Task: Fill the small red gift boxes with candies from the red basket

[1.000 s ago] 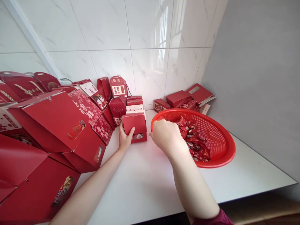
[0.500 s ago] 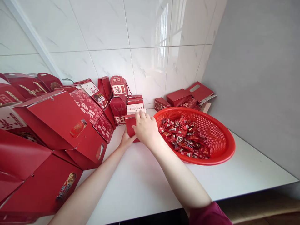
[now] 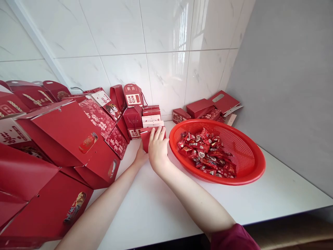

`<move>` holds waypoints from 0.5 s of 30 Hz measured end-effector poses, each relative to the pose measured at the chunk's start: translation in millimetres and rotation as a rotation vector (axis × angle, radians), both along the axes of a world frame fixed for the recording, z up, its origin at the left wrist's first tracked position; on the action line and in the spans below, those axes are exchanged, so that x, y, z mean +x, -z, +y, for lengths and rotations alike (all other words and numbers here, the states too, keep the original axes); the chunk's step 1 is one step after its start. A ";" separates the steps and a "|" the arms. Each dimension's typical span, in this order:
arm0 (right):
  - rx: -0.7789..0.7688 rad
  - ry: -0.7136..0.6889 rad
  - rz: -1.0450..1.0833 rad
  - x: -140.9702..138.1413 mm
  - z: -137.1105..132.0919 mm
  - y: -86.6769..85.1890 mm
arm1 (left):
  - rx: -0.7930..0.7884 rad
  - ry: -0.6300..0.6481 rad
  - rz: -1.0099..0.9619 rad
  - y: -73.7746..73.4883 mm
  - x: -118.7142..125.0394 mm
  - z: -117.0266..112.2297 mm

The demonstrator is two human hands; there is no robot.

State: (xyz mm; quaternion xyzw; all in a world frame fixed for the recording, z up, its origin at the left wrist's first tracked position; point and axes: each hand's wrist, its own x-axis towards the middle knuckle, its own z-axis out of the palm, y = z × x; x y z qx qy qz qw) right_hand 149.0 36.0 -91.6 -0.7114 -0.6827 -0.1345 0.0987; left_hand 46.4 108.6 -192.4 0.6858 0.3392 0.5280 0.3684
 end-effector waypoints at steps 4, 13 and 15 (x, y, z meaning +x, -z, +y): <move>0.142 0.051 -0.030 -8.2 9.0 20.7 | 0.010 -0.042 0.011 -4.1 0.4 -2.0; 0.221 -0.079 0.149 4.5 1.5 -11.7 | -0.025 -0.046 -0.011 5.1 -3.4 0.1; 0.199 -0.110 0.194 10.4 3.3 -27.2 | -0.052 -0.031 -0.038 5.5 -4.0 -0.8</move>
